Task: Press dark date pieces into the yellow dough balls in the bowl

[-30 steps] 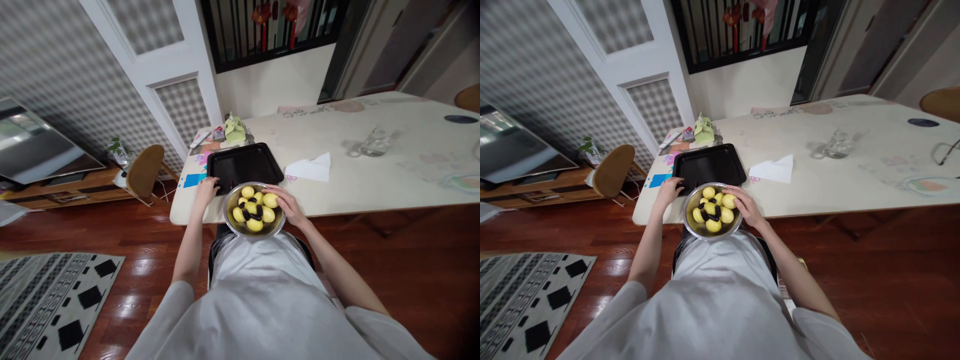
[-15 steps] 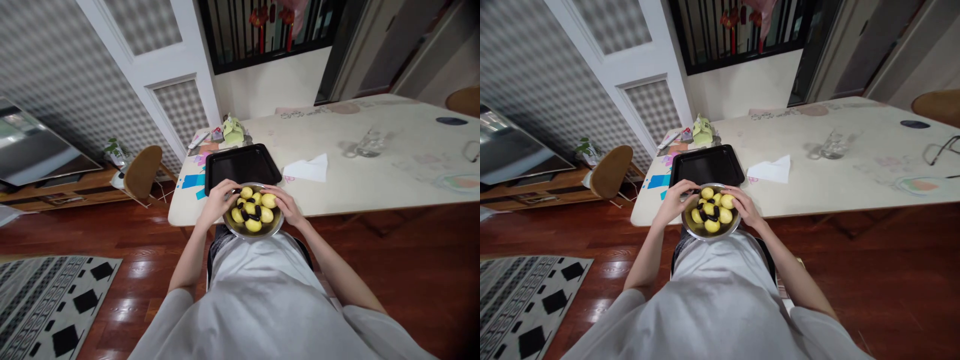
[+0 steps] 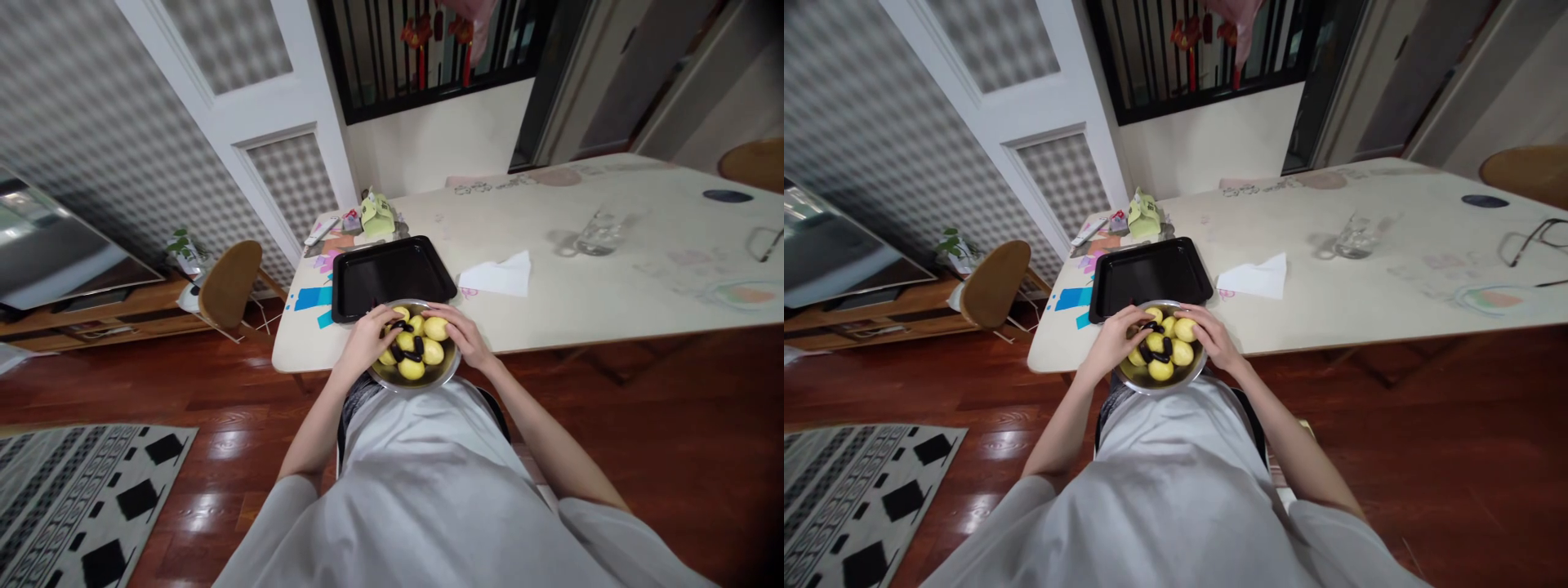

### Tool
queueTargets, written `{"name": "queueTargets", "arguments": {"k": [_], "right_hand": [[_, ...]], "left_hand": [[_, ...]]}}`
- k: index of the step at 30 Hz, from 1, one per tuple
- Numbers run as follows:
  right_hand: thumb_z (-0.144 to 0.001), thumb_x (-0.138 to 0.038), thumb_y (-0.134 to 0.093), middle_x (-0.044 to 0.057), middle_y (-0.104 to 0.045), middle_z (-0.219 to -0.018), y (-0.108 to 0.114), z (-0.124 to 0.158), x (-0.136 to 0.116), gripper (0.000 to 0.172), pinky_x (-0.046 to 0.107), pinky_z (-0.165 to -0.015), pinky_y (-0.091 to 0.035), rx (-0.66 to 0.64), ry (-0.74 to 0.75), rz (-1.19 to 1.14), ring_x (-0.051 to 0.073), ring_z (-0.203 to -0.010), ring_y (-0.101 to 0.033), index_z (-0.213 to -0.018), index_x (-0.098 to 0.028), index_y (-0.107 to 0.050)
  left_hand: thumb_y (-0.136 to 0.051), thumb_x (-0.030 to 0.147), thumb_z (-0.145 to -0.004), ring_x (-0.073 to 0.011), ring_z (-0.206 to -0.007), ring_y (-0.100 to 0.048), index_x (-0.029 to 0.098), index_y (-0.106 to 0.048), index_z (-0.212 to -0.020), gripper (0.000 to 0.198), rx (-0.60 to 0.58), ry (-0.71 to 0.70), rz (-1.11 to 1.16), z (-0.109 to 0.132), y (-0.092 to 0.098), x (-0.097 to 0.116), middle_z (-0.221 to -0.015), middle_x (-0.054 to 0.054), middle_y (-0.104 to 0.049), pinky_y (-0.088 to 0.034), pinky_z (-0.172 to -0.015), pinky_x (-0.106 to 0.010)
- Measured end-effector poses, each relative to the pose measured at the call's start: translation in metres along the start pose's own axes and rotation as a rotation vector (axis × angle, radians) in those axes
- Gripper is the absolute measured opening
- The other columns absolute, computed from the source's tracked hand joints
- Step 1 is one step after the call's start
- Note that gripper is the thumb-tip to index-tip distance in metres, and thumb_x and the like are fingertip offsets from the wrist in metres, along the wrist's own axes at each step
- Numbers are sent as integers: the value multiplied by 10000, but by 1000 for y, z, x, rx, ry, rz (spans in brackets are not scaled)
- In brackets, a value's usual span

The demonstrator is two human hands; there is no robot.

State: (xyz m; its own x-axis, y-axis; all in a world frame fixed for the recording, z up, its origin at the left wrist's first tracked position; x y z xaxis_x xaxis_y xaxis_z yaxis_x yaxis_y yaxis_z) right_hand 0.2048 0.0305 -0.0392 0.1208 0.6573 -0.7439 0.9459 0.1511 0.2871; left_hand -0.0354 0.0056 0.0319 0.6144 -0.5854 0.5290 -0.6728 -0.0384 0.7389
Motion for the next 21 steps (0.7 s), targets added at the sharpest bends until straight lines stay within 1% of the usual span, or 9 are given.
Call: {"name": "queueTargets", "arguments": {"k": [6,9,12,14,16,18,19,21], "right_hand": [[-1074,-560,-441,109,-700,-1406,0,0,-1,468,554,-1224,-423,-2,0,-12,311,-1403,-581,-1314,-280,-730],[-1073,-567,-437,107,-696,-1413,0,0,-1,474,558,-1223,-426,0,-6,-11,312,-1404,-581,-1316,-284,-729],[-1069,-588,-431,108,-699,-1409,1,0,-1,492,560,-1216,-436,-1,-9,-6,315,-1396,-586,-1308,-282,-734],[-1067,-589,-439,110,-695,-1416,1,1,0,490,558,-1207,-445,1,-10,-1,315,-1385,-594,-1305,-280,-737],[-1067,-583,-444,109,-694,-1418,1,1,1,483,556,-1199,-452,5,-10,6,316,-1380,-597,-1303,-282,-739],[-1069,-575,-442,106,-694,-1418,1,1,1,476,550,-1191,-461,8,-8,11,315,-1376,-600,-1299,-285,-742],[-1071,-572,-441,105,-695,-1417,1,1,1,473,545,-1187,-466,9,-5,11,314,-1373,-602,-1295,-286,-744],[-1072,-564,-444,104,-694,-1418,1,0,1,465,538,-1182,-473,9,2,9,311,-1368,-607,-1292,-285,-744]], "left_hand": [[-656,190,-977,-225,-1037,-725,200,-739,-1142,185,0,-8,45,1,6,0,-1147,-90,-738,-600,-918,-350],[-593,198,-1010,-216,-1021,-721,206,-743,-1100,175,63,-9,26,-2,15,-6,-1100,-83,-743,-590,-925,-345],[-470,138,-1032,-212,-1048,-713,206,-744,-1071,285,183,36,-72,-10,25,-28,-1090,-83,-747,-574,-963,-353],[-449,100,-1013,-224,-1074,-714,197,-746,-1082,320,217,96,-144,-16,28,-51,-1123,-93,-750,-575,-980,-372],[-506,78,-968,-244,-1099,-717,189,-752,-1104,302,150,149,-187,-24,25,-72,-1159,-99,-756,-575,-1013,-407],[-573,67,-927,-254,-1135,-716,188,-760,-1119,295,35,157,-181,-31,18,-88,-1199,-99,-762,-567,-1058,-433],[-590,64,-917,-253,-1151,-715,189,-765,-1120,296,-13,149,-165,-34,15,-93,-1216,-98,-764,-560,-1079,-437],[-589,58,-919,-242,-1159,-718,192,-775,-1104,294,-67,128,-125,-39,9,-98,-1227,-93,-769,-552,-1104,-431]]}}
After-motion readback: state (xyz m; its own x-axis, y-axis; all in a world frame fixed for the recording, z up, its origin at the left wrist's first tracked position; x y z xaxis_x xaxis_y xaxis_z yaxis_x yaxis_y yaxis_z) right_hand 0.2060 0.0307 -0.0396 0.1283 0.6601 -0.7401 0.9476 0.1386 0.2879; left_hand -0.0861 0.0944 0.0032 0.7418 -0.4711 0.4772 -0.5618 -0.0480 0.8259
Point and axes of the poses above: each hand's wrist, its own z-axis away from the middle knuckle, its own y-axis out of the back of the hand, x = y × z, the point moved 2 cm from there along -z, towards the middle knuckle
